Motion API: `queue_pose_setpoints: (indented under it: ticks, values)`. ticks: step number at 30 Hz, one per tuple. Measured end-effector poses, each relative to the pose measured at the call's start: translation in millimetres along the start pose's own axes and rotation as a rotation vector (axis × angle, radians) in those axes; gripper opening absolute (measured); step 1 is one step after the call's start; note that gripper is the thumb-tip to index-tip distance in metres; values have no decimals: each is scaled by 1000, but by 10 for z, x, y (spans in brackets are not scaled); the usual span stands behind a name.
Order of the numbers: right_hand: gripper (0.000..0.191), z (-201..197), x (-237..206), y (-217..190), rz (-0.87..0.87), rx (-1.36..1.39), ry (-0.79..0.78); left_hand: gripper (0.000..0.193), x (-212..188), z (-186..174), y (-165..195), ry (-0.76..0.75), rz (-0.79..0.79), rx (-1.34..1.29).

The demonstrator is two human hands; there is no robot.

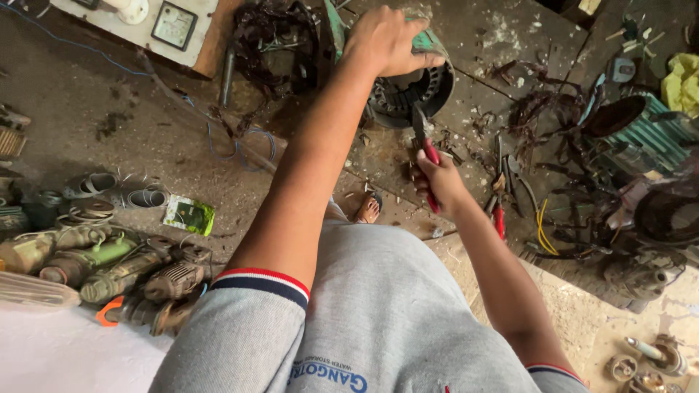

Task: The person uses pliers to pull copper windings from a green motor stator, repeatedly rotating the stator to access different sections. The person removes wire segments and places them on the workbench.

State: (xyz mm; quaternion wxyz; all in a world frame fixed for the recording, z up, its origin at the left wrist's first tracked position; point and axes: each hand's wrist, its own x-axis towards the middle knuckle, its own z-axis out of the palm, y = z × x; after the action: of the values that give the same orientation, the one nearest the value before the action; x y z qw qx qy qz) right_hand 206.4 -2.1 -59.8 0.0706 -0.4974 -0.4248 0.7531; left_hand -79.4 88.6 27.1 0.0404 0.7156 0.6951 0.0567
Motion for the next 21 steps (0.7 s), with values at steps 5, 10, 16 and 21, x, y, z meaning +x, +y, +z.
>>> queue_pose_setpoints:
  ticks: [5,10,16,21]
  values:
    - [30,19,-204,153,-516,-1012,395,95,-28,10,-48,35,17,-31]
    - [42,-50,-817,203,-311,-1051,76,96,13,26,-33,26,9,6]
    - [63,-31,-781,-321,111,-395,34,98,1,59,-8,73,30,65]
    - [45,-96,-458,-621,154,29,8,97,-39,-4,22,-65,-11,-6]
